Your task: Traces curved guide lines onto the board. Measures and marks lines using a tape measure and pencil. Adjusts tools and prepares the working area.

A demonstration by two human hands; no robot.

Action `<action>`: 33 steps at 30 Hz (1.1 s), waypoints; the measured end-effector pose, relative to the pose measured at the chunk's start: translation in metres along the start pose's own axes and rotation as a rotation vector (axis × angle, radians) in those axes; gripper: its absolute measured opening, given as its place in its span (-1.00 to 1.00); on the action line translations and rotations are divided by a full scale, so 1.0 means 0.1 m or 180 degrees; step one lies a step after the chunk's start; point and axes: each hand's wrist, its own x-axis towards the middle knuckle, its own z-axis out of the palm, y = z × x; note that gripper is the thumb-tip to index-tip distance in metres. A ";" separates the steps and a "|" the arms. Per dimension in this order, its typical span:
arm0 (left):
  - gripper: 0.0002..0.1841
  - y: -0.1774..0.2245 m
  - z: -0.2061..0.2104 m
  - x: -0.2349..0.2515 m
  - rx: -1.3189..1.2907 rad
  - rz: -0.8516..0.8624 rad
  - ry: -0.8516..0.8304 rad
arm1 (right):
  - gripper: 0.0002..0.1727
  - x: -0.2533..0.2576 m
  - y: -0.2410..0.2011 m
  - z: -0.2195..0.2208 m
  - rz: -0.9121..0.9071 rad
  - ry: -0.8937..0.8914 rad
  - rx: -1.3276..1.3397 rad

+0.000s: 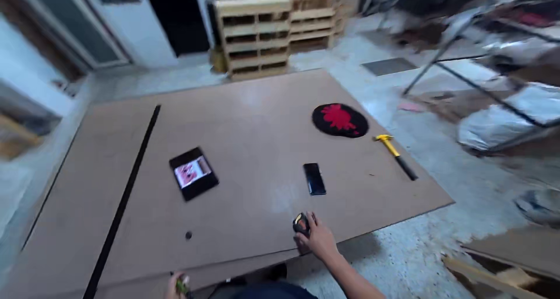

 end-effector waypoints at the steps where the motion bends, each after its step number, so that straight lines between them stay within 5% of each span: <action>1: -0.53 -0.12 0.00 -0.05 0.0051 -0.0099 0.0064 | 0.17 0.08 0.00 0.06 -0.0002 -0.0085 -0.0120; 6: -0.54 -0.27 -0.19 -0.11 0.0211 -0.0854 0.0436 | 0.03 0.15 -0.10 0.15 -0.0032 0.0137 -0.0108; 12: -0.45 -0.50 -0.46 0.37 0.0205 -0.1432 0.0547 | -0.15 0.01 -0.40 0.03 0.0720 -0.0001 0.1117; 25: -0.43 -1.14 -0.62 1.00 0.0750 -0.1278 0.0460 | -0.22 -0.34 -0.74 0.25 0.1301 -0.0100 0.1477; 33: -0.37 -0.96 -1.12 1.46 0.0623 -0.1518 0.0320 | -0.21 -0.40 -0.86 0.19 0.0665 -0.0831 0.1543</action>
